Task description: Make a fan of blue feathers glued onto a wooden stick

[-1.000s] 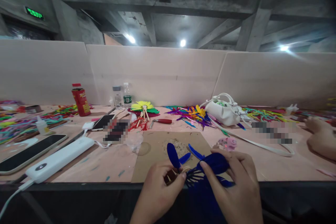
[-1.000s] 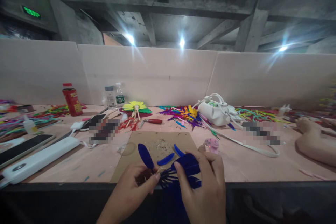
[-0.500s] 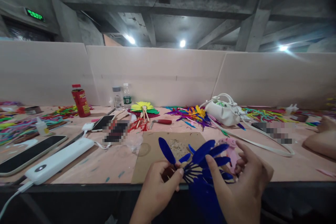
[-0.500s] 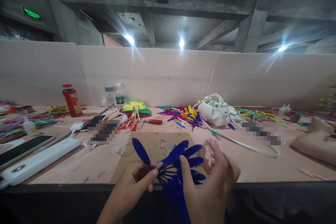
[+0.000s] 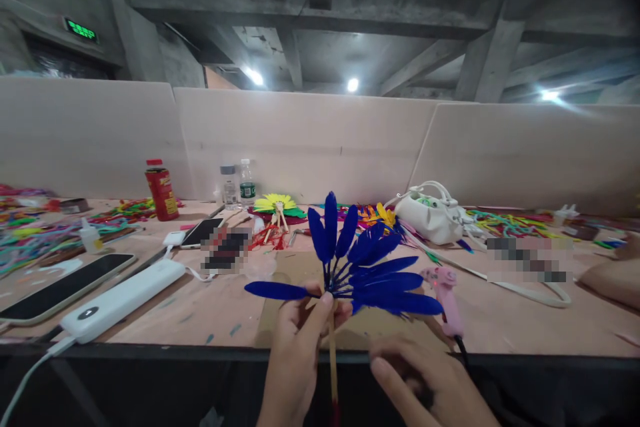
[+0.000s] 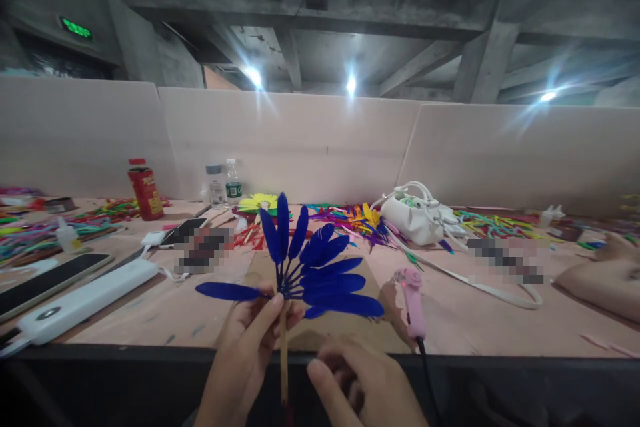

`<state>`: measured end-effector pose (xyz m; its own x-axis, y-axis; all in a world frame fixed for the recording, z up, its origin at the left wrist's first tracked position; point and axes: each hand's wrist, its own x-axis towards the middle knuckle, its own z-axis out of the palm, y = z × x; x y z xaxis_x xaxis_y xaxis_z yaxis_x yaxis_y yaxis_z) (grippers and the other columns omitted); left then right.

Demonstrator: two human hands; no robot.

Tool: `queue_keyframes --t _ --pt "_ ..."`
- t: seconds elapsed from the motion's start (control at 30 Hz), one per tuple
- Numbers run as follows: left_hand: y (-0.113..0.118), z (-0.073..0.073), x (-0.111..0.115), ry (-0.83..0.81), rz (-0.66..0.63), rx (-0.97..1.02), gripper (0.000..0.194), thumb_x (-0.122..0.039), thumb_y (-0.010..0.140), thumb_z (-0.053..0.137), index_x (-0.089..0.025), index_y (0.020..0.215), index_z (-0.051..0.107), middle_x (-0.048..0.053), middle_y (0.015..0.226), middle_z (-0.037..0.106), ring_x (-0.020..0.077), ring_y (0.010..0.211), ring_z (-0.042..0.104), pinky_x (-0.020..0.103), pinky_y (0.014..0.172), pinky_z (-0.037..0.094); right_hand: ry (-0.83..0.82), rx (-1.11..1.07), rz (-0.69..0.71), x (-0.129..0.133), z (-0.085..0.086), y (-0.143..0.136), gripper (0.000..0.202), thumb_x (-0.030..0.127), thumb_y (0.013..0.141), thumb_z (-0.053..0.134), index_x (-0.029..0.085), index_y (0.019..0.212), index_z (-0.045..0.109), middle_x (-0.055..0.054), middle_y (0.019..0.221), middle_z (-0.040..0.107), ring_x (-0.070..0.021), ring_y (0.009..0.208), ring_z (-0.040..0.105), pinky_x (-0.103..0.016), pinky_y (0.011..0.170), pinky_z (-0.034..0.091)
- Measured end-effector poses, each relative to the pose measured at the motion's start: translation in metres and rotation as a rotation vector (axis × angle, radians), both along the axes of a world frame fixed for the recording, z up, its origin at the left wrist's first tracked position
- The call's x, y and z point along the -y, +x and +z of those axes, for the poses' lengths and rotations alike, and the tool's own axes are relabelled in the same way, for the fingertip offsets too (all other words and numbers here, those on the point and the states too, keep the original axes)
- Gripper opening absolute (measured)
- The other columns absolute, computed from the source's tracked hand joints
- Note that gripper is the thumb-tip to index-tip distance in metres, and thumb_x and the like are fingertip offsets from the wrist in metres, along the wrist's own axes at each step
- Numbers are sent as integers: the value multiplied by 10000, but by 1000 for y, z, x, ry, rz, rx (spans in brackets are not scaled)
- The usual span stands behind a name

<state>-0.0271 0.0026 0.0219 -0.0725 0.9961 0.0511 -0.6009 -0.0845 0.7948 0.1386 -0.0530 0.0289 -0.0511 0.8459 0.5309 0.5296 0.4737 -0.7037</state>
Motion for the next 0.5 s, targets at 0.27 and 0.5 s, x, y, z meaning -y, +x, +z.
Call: queue_keyframes --t 0.27,0.5 --pt "10 -5 7 101 -84 -196 326 -372 715 901 -176 917 737 58 913 814 261 957 763 346 901 583 -34 -628 -191 -28 -22 -43 381 568 851 718 198 890 798 -109 900 822 -312 922 781 -356 761 644" --pt "-18 -1 0 403 -251 -533 553 -414 640 960 -260 1120 733 48 1133 729 274 1099 672 337 953 529 -61 -618 -105 -31 -20 -27 395 565 893 688 184 924 788 -105 867 817 -280 773 778 -340 677 641"
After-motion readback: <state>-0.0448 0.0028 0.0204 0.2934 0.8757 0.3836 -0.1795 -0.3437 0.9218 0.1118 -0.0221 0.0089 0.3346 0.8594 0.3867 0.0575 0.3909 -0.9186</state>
